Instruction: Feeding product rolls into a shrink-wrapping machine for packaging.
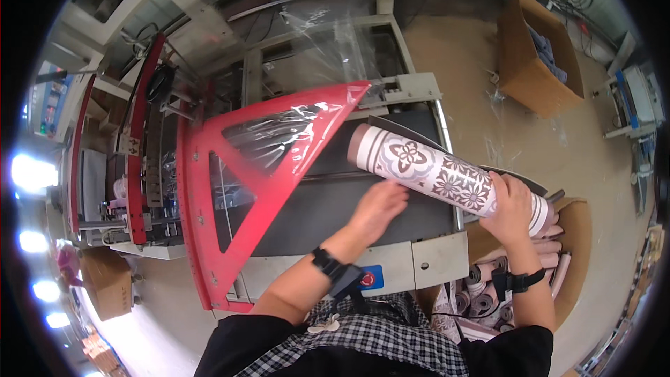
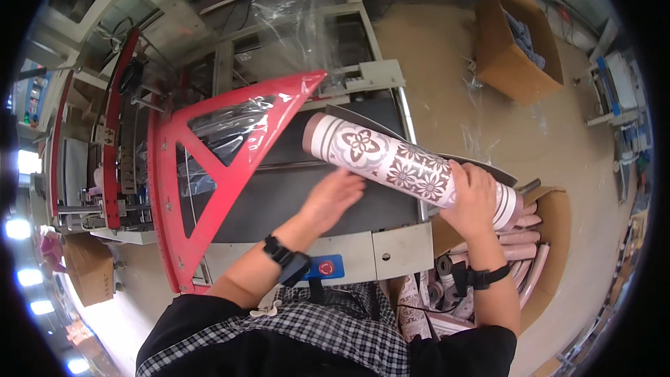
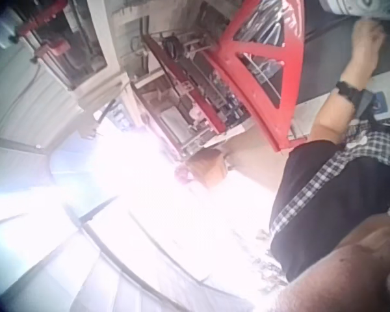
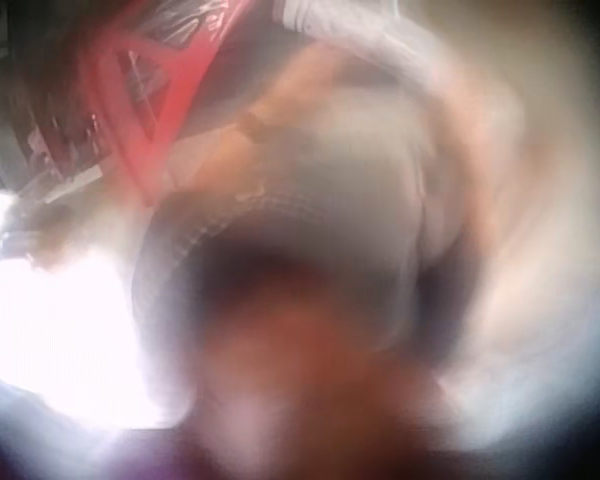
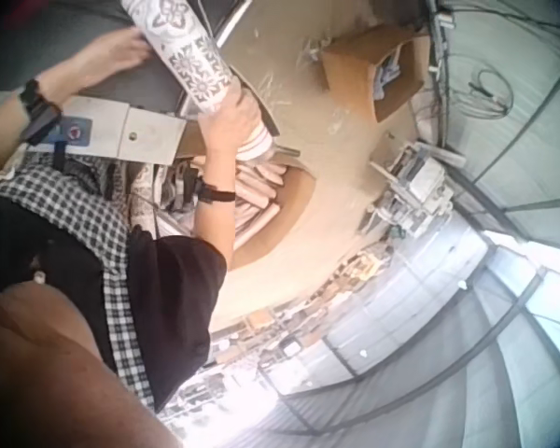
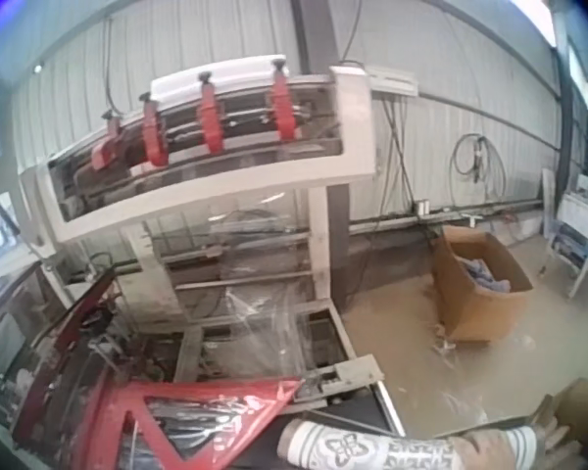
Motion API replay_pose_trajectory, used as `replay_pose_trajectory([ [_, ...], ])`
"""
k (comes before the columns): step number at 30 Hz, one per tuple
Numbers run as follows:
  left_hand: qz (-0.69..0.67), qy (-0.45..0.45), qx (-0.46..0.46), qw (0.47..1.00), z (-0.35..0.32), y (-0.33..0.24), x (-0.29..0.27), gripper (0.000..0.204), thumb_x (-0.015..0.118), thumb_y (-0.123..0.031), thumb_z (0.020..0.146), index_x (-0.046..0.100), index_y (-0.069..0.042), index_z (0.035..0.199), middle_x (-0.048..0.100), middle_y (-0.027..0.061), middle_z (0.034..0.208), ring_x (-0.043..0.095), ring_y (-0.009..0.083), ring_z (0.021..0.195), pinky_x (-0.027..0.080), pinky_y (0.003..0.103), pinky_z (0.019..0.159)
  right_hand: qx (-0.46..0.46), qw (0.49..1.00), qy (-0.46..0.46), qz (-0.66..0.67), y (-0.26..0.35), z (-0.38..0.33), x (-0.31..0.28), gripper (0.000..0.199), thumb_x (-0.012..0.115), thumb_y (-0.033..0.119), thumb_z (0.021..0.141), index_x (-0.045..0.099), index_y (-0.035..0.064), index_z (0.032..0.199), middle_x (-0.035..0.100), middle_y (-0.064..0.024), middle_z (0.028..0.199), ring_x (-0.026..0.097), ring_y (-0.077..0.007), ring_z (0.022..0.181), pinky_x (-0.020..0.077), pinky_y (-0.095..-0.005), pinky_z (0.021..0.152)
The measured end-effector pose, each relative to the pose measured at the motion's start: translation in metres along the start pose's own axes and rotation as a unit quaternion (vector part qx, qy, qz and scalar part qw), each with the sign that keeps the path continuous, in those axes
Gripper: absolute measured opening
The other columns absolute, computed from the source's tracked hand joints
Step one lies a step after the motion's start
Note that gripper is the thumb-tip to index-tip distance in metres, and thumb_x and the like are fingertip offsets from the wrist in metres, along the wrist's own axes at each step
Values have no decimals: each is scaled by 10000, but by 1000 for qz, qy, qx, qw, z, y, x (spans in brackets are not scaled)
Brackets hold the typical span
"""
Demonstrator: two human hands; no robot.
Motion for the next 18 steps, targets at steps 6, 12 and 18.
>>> replay_pose_trajectory([
  [6, -114, -97, 240, 959, -43, -76, -41, 443, 522, -310, 915, 405, -37, 1243, 496, 116, 1225, 481, 220, 1134, 396, 326, 976, -119, 992, 30, 28, 17, 75, 33, 728, 734, 142, 463, 518, 97, 1156, 532, -125, 1042, 508, -322, 980, 383, -420, 878],
  [12, -199, -121, 254, 939, -45, -78, -43, 400, 474, -280, 936, 414, -8, 1223, 461, 138, 1293, 435, 242, 1213, 379, 333, 1011, -187, 968, 90, 139, 118, 142, 78, 735, 754, 183, 442, 529, 87, 1135, 552, -141, 1035, 531, -347, 956, 433, -416, 840],
  [18, -222, -118, 240, 938, -39, -81, -34, 405, 464, -272, 942, 402, -6, 1241, 464, 160, 1288, 450, 236, 1201, 381, 323, 1005, -213, 948, 125, 203, 190, 169, 116, 709, 819, 238, 461, 532, 49, 1081, 603, -164, 951, 570, -363, 898, 456, -424, 799],
])
Point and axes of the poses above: each hand's wrist, its own z-axis towards the middle knuckle, its own x-axis out of the palm, y = z × x, the point moved 2 cm from there along z, towards the middle knuckle
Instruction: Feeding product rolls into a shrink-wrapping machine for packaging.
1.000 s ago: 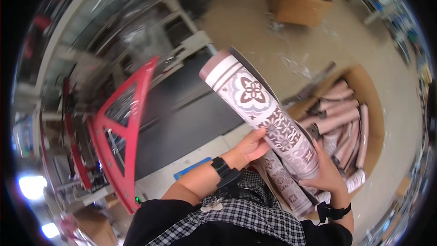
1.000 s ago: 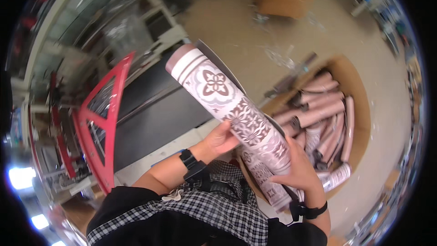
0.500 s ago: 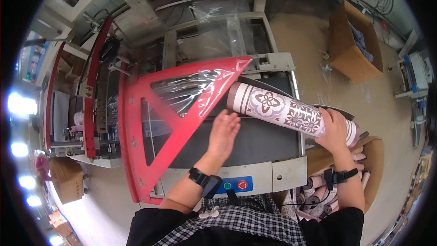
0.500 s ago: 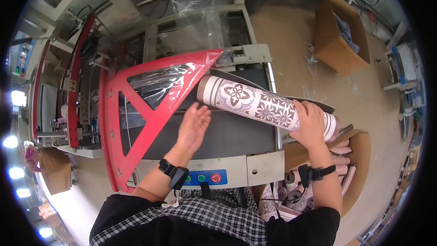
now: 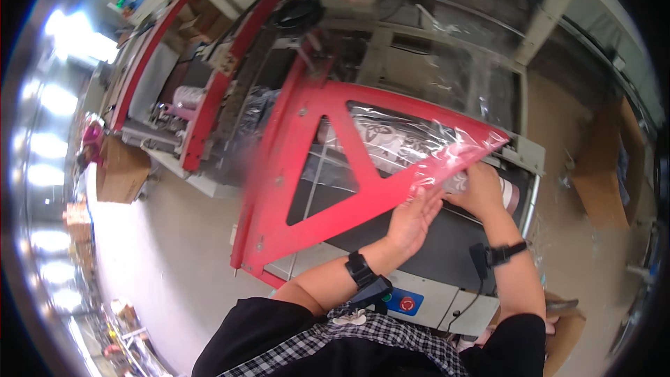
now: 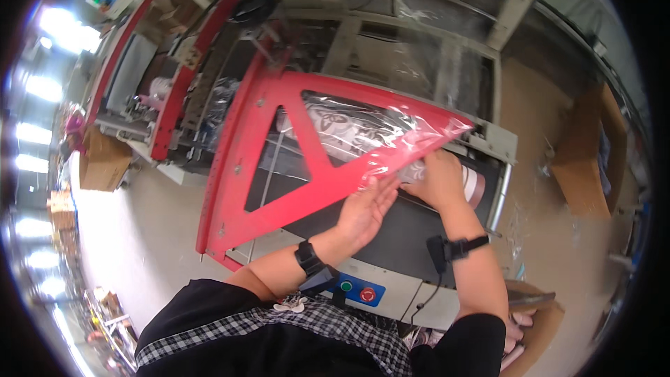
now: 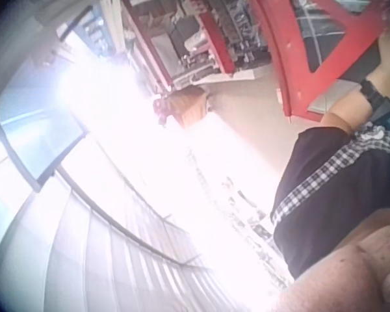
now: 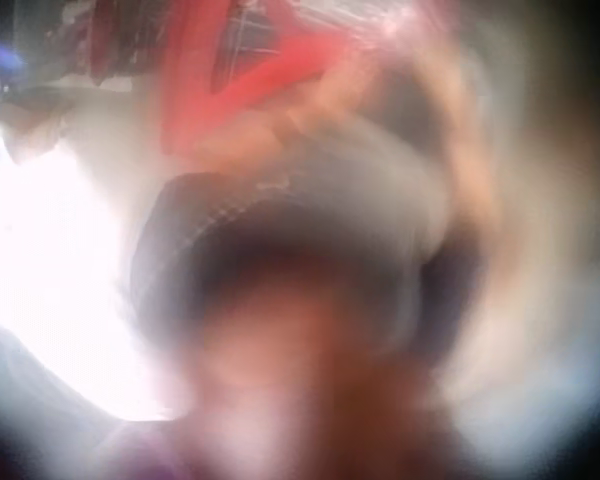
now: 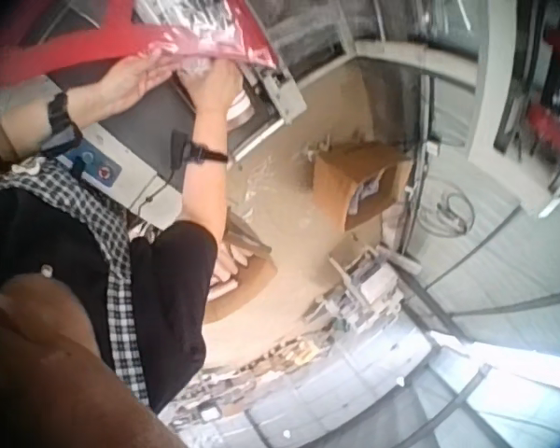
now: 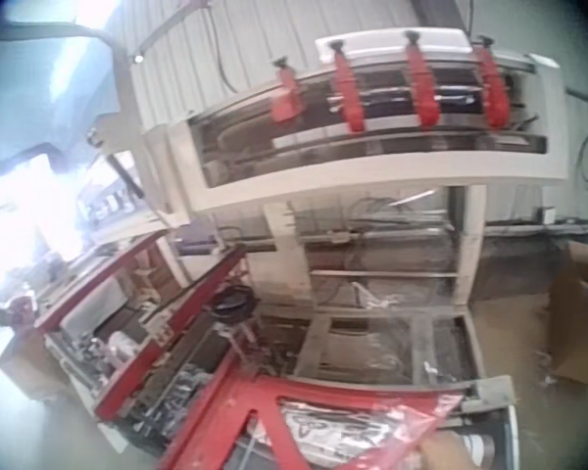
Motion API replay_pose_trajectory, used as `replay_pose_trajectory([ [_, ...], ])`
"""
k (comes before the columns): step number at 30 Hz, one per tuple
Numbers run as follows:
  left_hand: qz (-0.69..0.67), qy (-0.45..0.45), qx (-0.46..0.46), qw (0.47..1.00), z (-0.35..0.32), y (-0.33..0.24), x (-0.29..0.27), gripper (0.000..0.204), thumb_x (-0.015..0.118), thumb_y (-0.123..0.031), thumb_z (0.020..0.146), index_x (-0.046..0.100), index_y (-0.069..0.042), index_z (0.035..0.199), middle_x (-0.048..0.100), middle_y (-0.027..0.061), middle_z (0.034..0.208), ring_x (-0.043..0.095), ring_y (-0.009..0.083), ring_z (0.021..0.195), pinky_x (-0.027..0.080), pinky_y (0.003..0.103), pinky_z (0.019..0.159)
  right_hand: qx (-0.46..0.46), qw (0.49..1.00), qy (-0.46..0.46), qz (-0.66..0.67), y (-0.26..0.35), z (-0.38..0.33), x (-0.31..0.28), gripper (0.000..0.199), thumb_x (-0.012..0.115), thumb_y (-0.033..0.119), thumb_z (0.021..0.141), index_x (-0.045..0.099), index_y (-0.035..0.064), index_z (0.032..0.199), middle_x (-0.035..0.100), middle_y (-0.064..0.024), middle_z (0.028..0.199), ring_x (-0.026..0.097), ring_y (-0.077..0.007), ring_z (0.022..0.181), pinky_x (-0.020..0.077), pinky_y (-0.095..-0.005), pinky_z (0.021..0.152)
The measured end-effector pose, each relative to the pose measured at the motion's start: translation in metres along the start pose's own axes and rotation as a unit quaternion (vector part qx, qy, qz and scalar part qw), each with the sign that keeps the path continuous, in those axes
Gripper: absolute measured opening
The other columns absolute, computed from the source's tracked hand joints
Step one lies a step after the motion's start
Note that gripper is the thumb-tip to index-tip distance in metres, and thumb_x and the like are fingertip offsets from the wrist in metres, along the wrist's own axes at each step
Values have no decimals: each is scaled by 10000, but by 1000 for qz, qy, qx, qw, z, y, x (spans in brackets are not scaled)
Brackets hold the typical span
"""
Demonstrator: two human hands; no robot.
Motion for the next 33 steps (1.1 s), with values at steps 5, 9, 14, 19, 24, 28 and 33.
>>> replay_pose_trajectory([
  [5, 10, 8, -13, 1000, -7, -6, -13, 412, 440, -293, 953, 411, -15, 1255, 456, 153, 1304, 445, 228, 1212, 386, 317, 991, 97, 987, -124, -2, -23, -53, 3, 797, 794, 165, 540, 435, -24, 1225, 480, -207, 1214, 459, -358, 1137, 344, -420, 986],
  [9, -7, 22, -5, 1000, -7, -2, -8, 410, 440, -306, 953, 443, -7, 1234, 466, 147, 1295, 445, 223, 1214, 384, 302, 989, 258, 918, -90, 288, -38, -67, 27, 631, 724, 46, 684, 408, -40, 1224, 530, -156, 1117, 556, -226, 1003, 473, -318, 847],
  [14, -24, 24, 4, 999, -5, 2, -12, 398, 432, -302, 956, 446, -21, 1238, 478, 137, 1286, 456, 213, 1201, 391, 300, 984, 234, 842, -106, 474, -12, -47, 57, 468, 621, -53, 779, 420, -59, 1202, 565, -144, 1037, 586, -160, 913, 497, -247, 794],
  [19, -29, 32, 3, 999, -3, 4, -10, 403, 423, -298, 960, 442, -8, 1239, 475, 143, 1287, 459, 211, 1198, 394, 302, 987, 192, 858, -112, 464, -8, -50, 65, 327, 586, 28, 838, 489, -47, 1142, 589, -89, 995, 578, -153, 904, 466, -265, 804],
  [24, -37, 39, 7, 999, -1, 5, -13, 422, 415, -301, 962, 420, 5, 1253, 461, 153, 1296, 444, 218, 1213, 383, 306, 1003, 71, 965, -226, 111, 16, -41, 10, 274, 559, 137, 868, 525, 26, 1117, 541, -94, 1068, 522, -211, 955, 421, -308, 796],
  [28, -38, 45, 15, 998, -1, 4, -11, 434, 414, -298, 963, 401, 16, 1261, 443, 166, 1308, 437, 227, 1218, 384, 307, 1000, -93, 979, -178, -35, 40, -10, -15, 399, 537, 177, 864, 468, 32, 1229, 445, -147, 1295, 396, -318, 1207, 311, -386, 992],
  [33, -41, 39, 17, 998, 3, 4, -16, 437, 417, -296, 962, 401, 15, 1269, 438, 166, 1312, 441, 224, 1213, 380, 311, 1003, -16, 978, -58, -199, -8, -16, -9, 423, 500, 218, 877, 453, 52, 1263, 425, -141, 1313, 384, -324, 1218, 256, -423, 1031],
])
Point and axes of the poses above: each hand's wrist, its own z-axis towards the middle knuckle, its own x-axis out of the palm, y = z × x, the point moved 2 cm from there along z, towards the middle knuckle
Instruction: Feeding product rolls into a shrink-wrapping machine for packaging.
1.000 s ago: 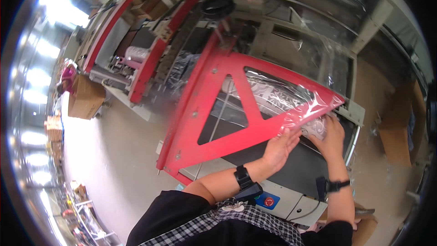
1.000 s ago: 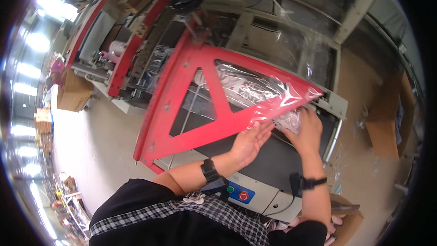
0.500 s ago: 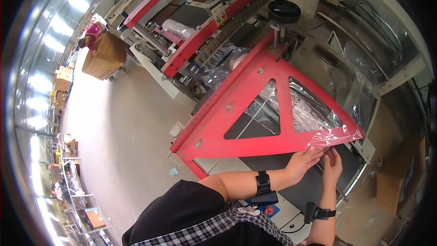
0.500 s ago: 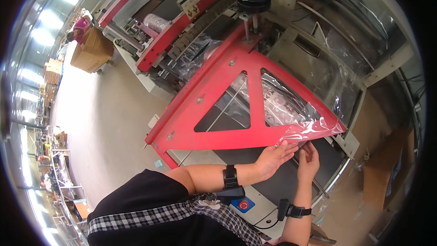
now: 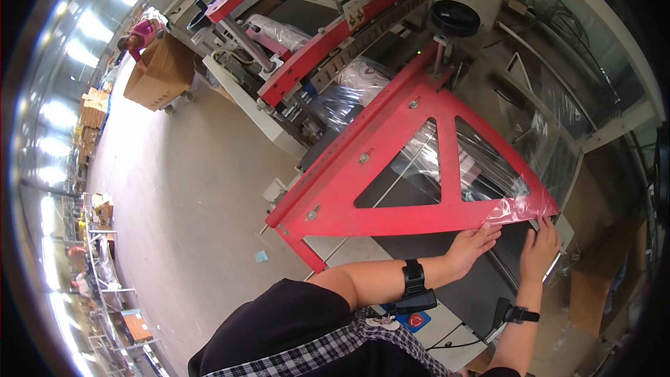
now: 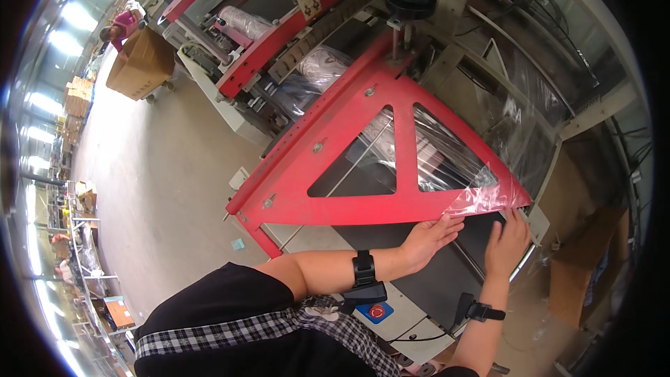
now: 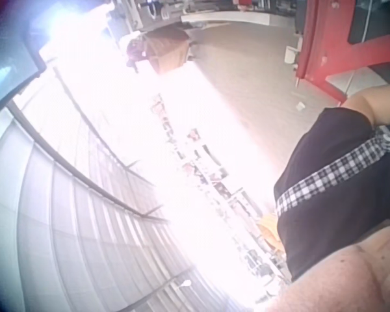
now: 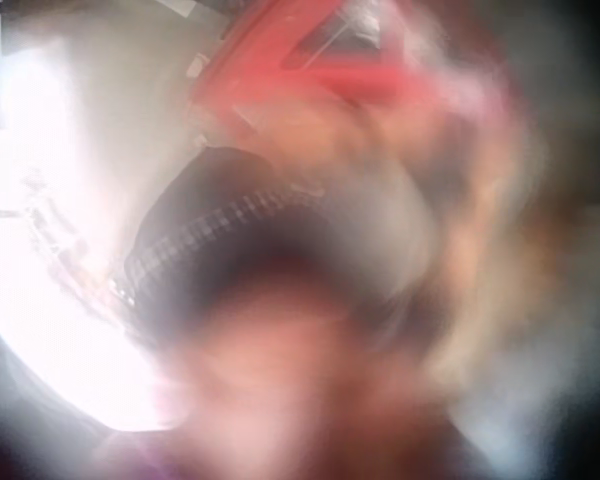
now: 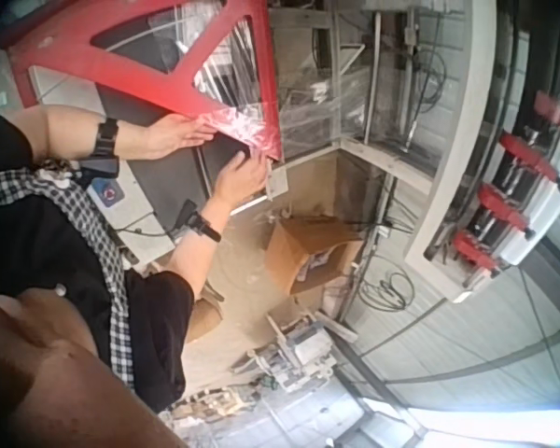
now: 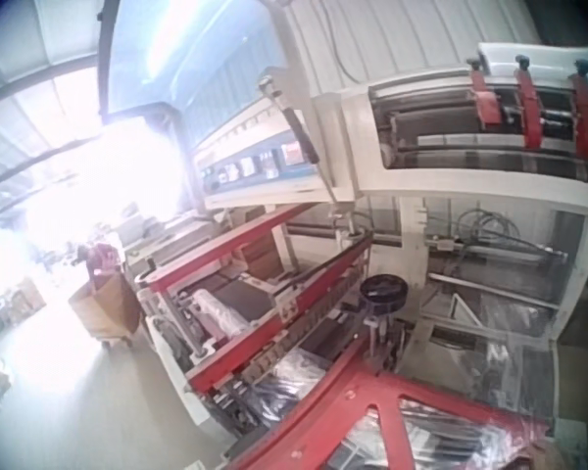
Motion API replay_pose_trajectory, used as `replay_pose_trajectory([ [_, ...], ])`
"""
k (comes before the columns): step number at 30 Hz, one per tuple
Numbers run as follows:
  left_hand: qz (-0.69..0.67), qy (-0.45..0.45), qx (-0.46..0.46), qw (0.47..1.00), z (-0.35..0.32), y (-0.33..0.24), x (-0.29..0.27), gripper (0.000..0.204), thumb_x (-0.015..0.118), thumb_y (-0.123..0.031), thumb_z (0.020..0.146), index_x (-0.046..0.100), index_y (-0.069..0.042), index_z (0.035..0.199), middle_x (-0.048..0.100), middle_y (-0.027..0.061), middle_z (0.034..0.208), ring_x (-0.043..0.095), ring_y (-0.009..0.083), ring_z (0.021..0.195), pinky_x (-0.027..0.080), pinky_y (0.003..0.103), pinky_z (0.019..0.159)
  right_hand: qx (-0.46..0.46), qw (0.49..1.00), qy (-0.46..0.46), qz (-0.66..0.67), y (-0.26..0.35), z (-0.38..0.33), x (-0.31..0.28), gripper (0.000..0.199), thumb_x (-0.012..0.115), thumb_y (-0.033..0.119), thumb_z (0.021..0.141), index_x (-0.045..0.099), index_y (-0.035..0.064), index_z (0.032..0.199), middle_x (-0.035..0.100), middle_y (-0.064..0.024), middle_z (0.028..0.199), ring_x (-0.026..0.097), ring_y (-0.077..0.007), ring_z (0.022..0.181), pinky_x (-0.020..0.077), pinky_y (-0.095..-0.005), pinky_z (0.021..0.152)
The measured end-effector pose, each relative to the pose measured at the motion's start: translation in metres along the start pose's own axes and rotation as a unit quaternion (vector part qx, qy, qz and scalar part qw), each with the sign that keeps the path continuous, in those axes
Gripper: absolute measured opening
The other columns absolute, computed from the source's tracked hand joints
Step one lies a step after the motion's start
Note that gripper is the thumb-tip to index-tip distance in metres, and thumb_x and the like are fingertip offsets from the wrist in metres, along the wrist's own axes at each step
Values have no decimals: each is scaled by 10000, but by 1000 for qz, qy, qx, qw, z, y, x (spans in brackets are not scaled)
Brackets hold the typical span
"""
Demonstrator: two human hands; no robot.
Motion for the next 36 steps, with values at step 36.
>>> replay_pose_trajectory([
  [36, 541, 203, -486, 656, -157, 249, 19, 422, 510, -166, 908, 418, 18, 1276, 550, 177, 1177, 563, 233, 1049, 471, 304, 887, 996, 18, 76, 53, 137, -815, 37, 1026, 766, 521, 564, 292, -9, 1303, 381, -190, 1306, 355, -321, 1246, 341, -425, 1010],
])
Point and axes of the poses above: each hand's wrist, its own z-axis towards the middle knuckle, its own x-axis out of the palm, y = z × x, the point moved 2 cm from there along z, towards the middle knuckle
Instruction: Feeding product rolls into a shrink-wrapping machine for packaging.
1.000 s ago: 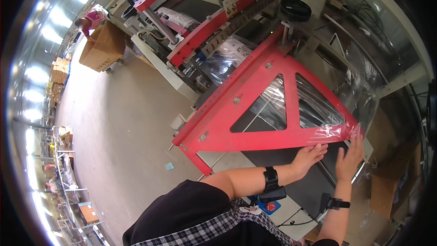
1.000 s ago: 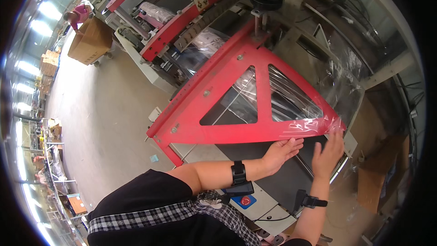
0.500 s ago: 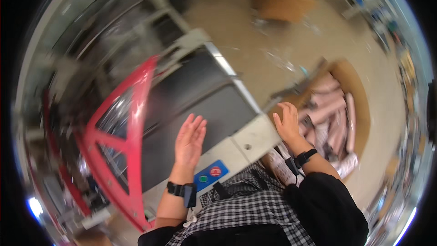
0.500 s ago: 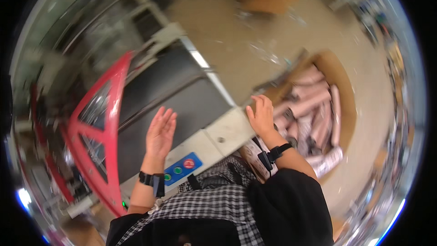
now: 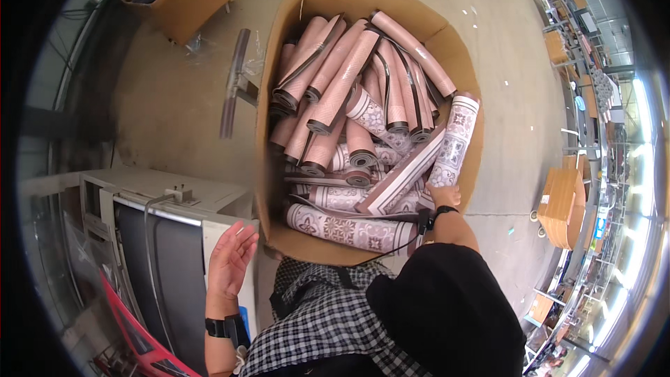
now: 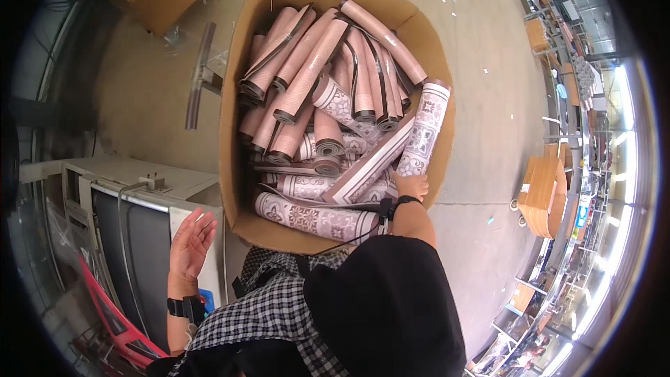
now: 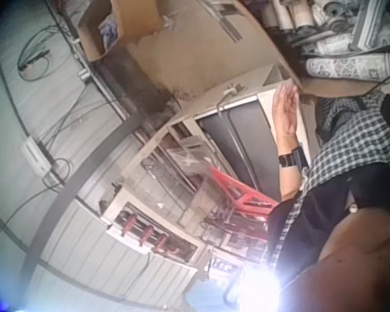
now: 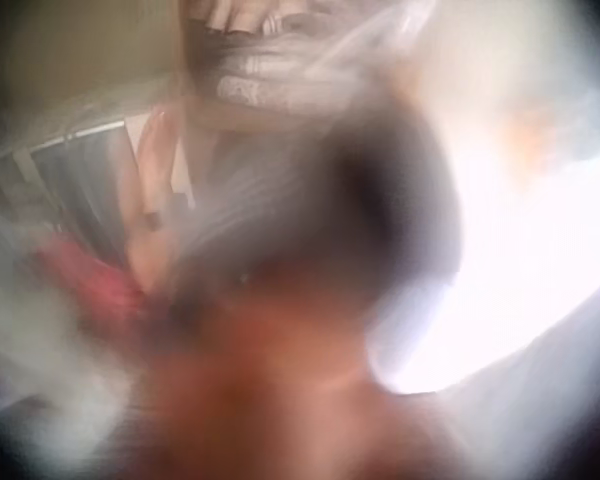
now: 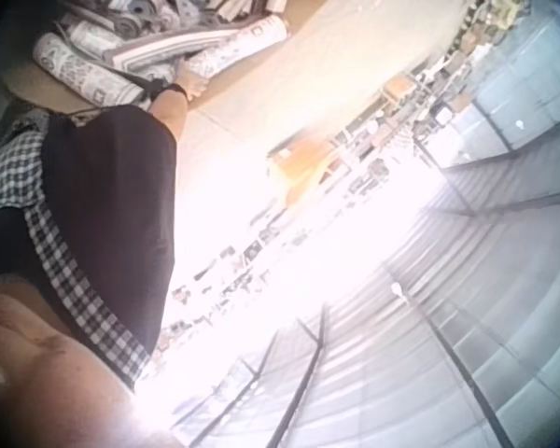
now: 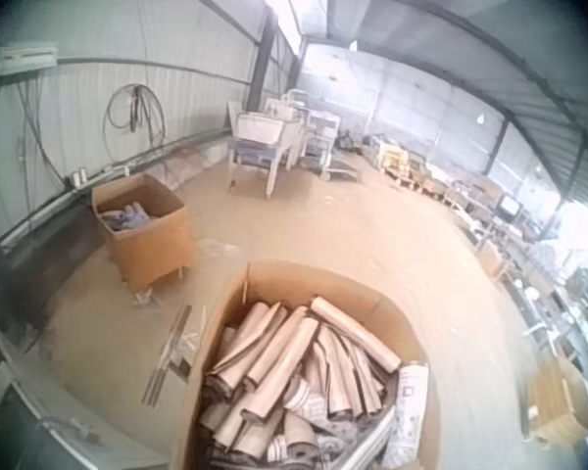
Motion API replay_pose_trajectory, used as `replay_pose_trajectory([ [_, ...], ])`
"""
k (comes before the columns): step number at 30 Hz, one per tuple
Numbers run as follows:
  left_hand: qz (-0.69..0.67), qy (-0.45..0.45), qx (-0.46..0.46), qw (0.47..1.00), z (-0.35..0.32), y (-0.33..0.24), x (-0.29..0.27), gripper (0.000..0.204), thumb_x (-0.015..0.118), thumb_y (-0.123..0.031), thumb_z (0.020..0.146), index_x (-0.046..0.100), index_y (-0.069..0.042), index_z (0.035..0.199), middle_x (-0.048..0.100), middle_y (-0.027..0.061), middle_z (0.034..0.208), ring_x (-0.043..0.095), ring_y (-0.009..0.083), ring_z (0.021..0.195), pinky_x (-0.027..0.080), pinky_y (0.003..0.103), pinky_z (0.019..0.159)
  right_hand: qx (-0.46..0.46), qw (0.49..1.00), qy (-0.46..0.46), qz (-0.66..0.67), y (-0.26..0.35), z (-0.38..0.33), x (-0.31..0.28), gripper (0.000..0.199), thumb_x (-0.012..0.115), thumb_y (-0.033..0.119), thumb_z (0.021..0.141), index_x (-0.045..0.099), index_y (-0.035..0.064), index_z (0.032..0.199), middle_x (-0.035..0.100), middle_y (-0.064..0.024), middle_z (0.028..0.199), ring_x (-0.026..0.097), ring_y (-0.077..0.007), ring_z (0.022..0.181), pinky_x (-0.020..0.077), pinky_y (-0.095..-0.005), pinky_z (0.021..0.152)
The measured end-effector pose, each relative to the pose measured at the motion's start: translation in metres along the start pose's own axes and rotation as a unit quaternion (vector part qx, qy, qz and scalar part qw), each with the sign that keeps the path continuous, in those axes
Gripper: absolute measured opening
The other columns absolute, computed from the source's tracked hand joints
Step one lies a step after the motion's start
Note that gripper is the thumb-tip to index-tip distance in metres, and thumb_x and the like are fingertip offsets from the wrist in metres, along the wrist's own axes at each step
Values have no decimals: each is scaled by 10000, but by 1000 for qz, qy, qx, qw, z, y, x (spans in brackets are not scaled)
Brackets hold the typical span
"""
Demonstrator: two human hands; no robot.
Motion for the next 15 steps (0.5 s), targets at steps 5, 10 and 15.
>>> replay_pose_trajectory([
  [5, 58, -8, -60, 996, 19, 21, 30, 427, 518, -178, 901, 422, 26, 1264, 551, 176, 1175, 560, 233, 1050, 447, 313, 910, -16, 993, 85, 82, -18, 69, 43, 1179, 793, 533, 523, 202, -99, 1323, 366, -267, 1335, 390, -341, 1244, 335, -383, 1032],
  [10, 99, 2, -95, 991, 32, 37, 28, 417, 497, -201, 916, 422, 13, 1266, 543, 166, 1194, 557, 232, 1058, 450, 318, 908, -97, 987, 39, 124, -17, 77, 28, 1122, 816, 423, 537, 212, -119, 1311, 386, -302, 1302, 430, -352, 1205, 361, -368, 1006],
  [15, 110, 29, -93, 989, 38, 38, 40, 431, 505, -219, 916, 422, 5, 1275, 545, 148, 1200, 550, 213, 1066, 435, 315, 924, -161, 865, 235, 414, -43, 83, -23, 786, 767, 194, 613, 372, -88, 1232, 535, -203, 1156, 569, -272, 989, 475, -349, 845],
])
Point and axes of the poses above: each hand's wrist, its own z-axis towards the middle knuckle, its own x-axis out of the palm, y = z × x, the point moved 2 cm from there along z, towards the middle knuckle
